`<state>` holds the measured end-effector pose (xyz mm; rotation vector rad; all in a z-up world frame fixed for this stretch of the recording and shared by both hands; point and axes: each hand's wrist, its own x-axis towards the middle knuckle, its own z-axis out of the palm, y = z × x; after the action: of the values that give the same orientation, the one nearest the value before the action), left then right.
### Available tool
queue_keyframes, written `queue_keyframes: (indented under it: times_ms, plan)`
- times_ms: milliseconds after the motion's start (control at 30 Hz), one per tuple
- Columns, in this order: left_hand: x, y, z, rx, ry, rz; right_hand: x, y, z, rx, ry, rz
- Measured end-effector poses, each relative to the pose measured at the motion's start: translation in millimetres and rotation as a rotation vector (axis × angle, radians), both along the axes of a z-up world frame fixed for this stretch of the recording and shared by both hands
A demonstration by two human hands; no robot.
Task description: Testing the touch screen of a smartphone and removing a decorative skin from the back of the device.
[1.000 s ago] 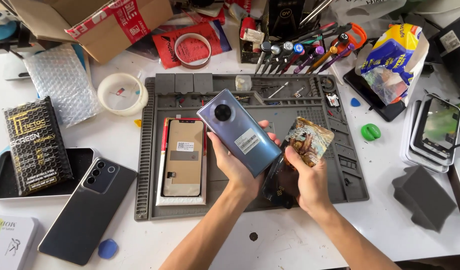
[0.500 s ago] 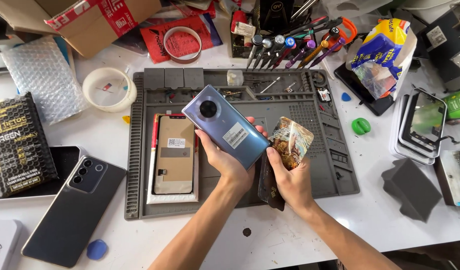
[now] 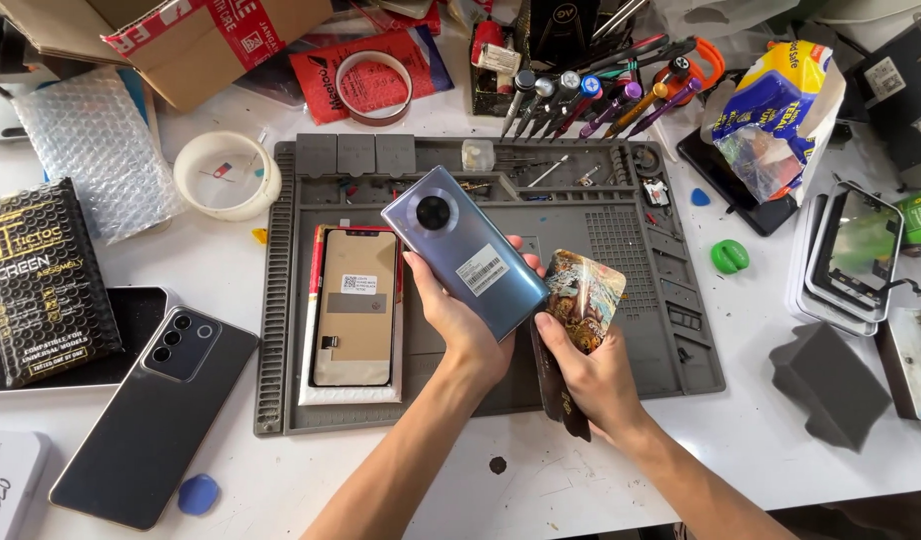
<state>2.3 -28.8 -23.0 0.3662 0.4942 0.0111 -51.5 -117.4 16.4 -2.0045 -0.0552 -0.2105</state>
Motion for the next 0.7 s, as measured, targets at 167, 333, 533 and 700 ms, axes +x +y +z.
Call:
queue_keyframes:
  times_ms: [167,333,533,700]
  plan:
    - [0.3,0.4,4.5,0.025,0.021,-0.028,-2.9,-6.3,-9.1,0.021,0.063,0.004]
    - [0.8,1.9,11.3,0.016,0.052,-0.051,-3.7,-11.8,-15.7,0.1,0.065,0.001]
    - [-4.6,11.2,20.3,-0.112,-0.1,-0.053,-3.7,-26.5,-16.9,0.233,0.353,0.051]
    - [-3.8,9.6,20.4,-0.134,-0.069,-0.024,-4.4,-25.6,-15.6,0.24,0.327,0.068]
